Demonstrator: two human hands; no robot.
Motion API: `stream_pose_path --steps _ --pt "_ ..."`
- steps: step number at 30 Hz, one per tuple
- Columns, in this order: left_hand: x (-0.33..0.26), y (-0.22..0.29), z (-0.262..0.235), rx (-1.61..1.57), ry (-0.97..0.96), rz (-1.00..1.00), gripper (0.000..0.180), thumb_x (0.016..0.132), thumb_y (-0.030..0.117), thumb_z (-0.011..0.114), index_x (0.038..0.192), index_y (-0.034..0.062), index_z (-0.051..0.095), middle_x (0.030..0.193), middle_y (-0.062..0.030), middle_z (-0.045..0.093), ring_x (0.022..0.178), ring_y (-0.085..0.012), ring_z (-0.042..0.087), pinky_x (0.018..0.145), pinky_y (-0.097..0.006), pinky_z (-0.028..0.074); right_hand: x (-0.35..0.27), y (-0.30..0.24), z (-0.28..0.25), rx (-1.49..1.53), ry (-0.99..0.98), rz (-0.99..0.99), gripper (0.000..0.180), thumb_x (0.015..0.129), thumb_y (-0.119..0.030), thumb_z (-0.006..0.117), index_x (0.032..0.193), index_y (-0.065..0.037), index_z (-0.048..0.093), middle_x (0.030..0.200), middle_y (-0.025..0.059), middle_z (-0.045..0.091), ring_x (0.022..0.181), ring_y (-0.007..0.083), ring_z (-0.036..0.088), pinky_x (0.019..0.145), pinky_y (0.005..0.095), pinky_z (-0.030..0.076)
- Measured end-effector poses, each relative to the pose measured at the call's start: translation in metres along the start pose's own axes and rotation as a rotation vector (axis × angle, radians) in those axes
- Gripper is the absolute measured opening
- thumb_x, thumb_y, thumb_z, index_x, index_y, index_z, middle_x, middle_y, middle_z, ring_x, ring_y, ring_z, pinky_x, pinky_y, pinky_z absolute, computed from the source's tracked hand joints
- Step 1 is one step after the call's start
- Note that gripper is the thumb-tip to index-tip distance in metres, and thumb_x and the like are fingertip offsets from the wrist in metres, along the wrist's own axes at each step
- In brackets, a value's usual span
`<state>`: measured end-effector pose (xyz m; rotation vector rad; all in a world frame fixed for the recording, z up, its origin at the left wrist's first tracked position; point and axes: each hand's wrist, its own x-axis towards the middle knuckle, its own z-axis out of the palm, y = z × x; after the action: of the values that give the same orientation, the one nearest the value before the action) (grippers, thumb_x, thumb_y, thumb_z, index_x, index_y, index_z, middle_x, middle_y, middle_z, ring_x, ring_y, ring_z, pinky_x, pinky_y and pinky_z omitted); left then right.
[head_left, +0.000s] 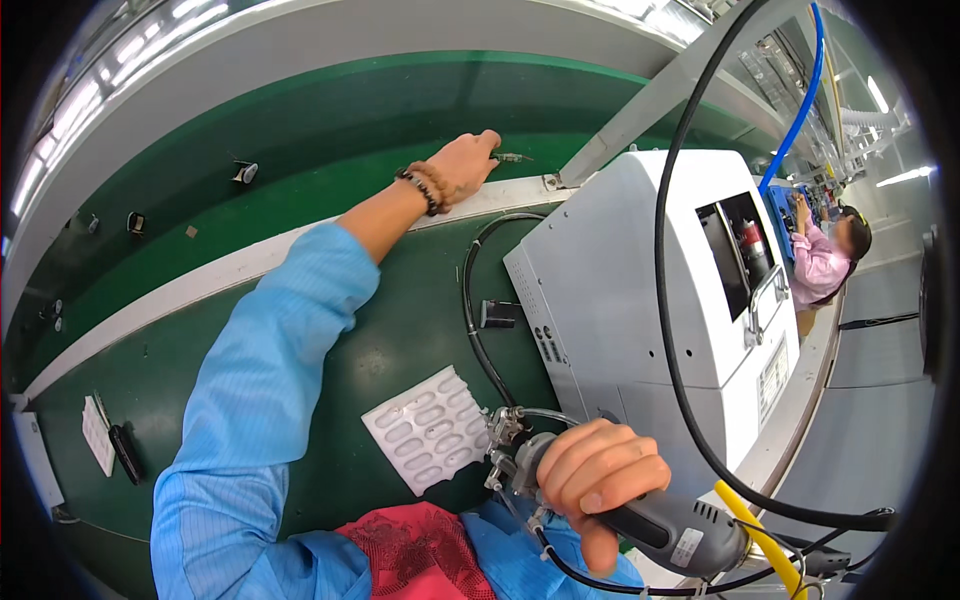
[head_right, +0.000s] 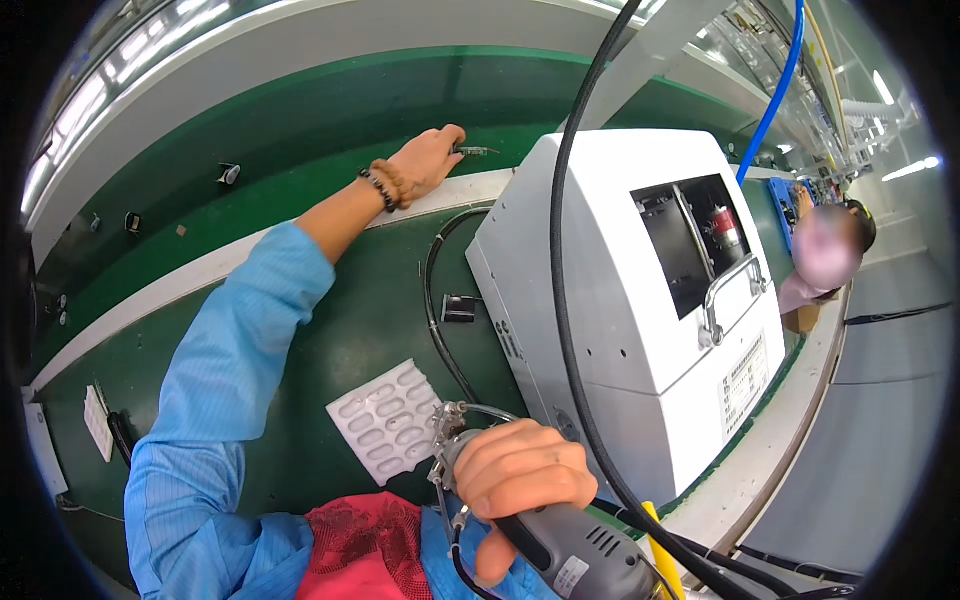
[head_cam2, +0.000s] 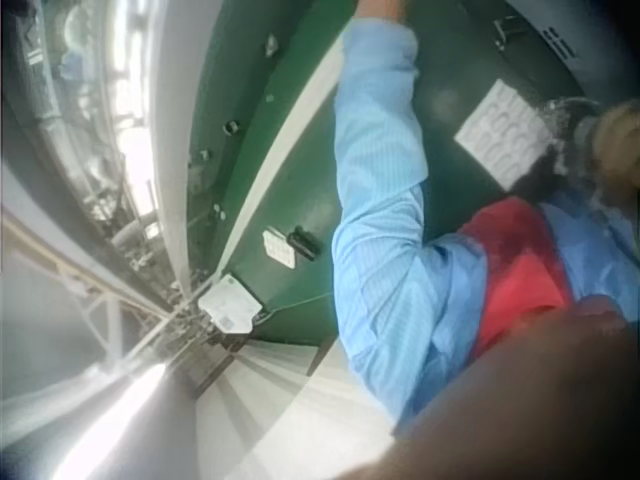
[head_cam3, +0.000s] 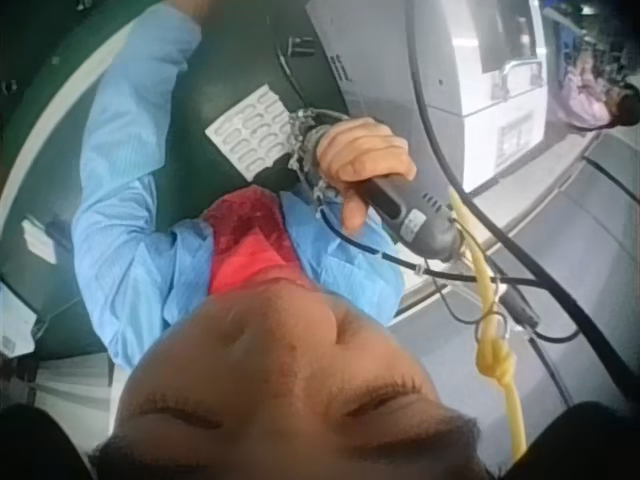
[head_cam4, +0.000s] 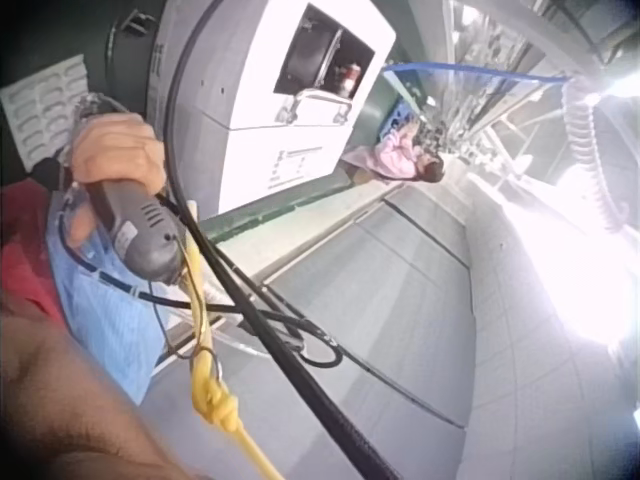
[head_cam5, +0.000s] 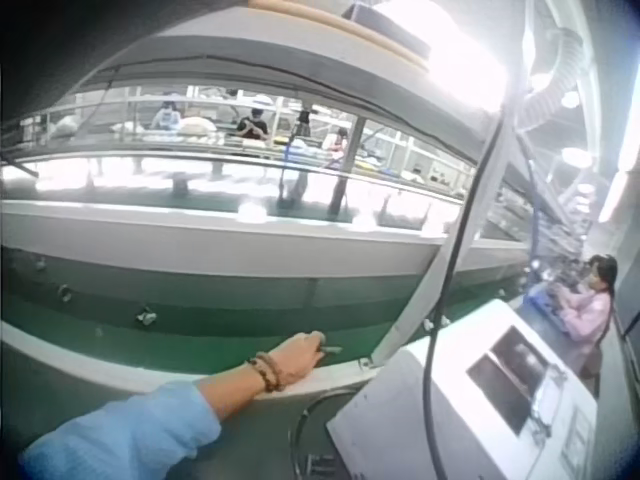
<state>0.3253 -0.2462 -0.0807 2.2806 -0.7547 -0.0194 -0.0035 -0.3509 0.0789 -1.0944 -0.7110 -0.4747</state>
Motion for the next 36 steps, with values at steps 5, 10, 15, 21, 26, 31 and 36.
stream_pose_path --steps 5,10,15,21,26,31,36 --pt "-0.111 0.038 -0.043 -0.316 0.224 0.096 0.021 0.096 0.012 0.061 0.111 -0.0013 0.059 0.099 -0.0202 0.065 0.084 -0.0356 0.064 0.077 -0.038 0.051 0.001 -0.002 0.000 0.092 -0.111 0.003 0.049 0.079 -0.032 0.086 0.087 0.005 0.055 0.059 0.0108 0.059 0.045 0.0228 0.059 0.043 0.0327 0.050" --pt "-0.253 0.090 -0.063 -0.374 0.192 -0.072 0.018 0.093 0.006 0.064 0.110 -0.0004 0.064 0.097 -0.0167 0.066 0.087 -0.0302 0.066 0.078 -0.036 0.051 -0.002 -0.002 0.003 0.093 -0.139 0.026 0.052 0.077 -0.037 0.086 0.090 0.003 0.053 0.060 0.0071 0.057 0.045 0.0199 0.057 0.042 0.0309 0.047" --pt "-0.335 0.124 -0.040 -0.215 0.283 -0.131 0.019 0.087 0.008 0.069 0.104 -0.0013 0.068 0.099 -0.0175 0.068 0.098 -0.0332 0.064 0.083 -0.040 0.051 -0.005 -0.004 0.008 0.125 -0.158 0.020 0.054 0.077 -0.039 0.085 0.092 0.002 0.053 0.059 0.0041 0.055 0.044 0.0175 0.055 0.041 0.0292 0.045" --pt "-0.359 0.131 -0.014 -0.021 0.377 -0.097 0.022 0.082 0.009 0.073 0.103 0.0020 0.069 0.098 -0.0128 0.070 0.101 -0.0303 0.064 0.088 -0.041 0.049 -0.006 -0.004 0.010 0.147 -0.195 0.046 0.056 0.076 -0.039 0.085 0.097 0.000 0.052 0.060 0.0031 0.055 0.047 0.0170 0.056 0.045 0.0300 0.047" --pt "-0.356 0.133 -0.011 -0.003 0.349 -0.070 0.028 0.078 0.003 0.075 0.105 0.0002 0.069 0.104 -0.0136 0.070 0.103 -0.0317 0.064 0.089 -0.041 0.050 -0.006 -0.002 0.008 0.160 -0.223 0.053 0.056 0.076 -0.039 0.085 0.099 0.000 0.052 0.062 0.0034 0.056 0.050 0.0171 0.058 0.046 0.0304 0.048" --pt "-0.359 0.127 -0.003 -0.141 0.277 -0.021 0.034 0.076 0.004 0.077 0.109 0.0021 0.070 0.109 -0.0125 0.071 0.105 -0.0307 0.064 0.091 -0.040 0.049 -0.004 0.000 0.012 0.175 -0.241 0.090 0.056 0.075 -0.038 0.085 0.099 0.000 0.052 0.062 0.0036 0.056 0.051 0.0173 0.058 0.047 0.0309 0.048" --pt "-0.364 0.126 0.000 -0.280 0.193 -0.056 0.038 0.074 0.004 0.078 0.112 0.0047 0.070 0.110 -0.0100 0.071 0.107 -0.0294 0.064 0.095 -0.041 0.047 -0.004 0.014 0.023 0.159 -0.300 0.112 0.054 0.082 -0.042 0.079 0.101 -0.003 0.047 0.065 0.0022 0.056 0.049 0.0146 0.056 0.044 0.0278 0.047"
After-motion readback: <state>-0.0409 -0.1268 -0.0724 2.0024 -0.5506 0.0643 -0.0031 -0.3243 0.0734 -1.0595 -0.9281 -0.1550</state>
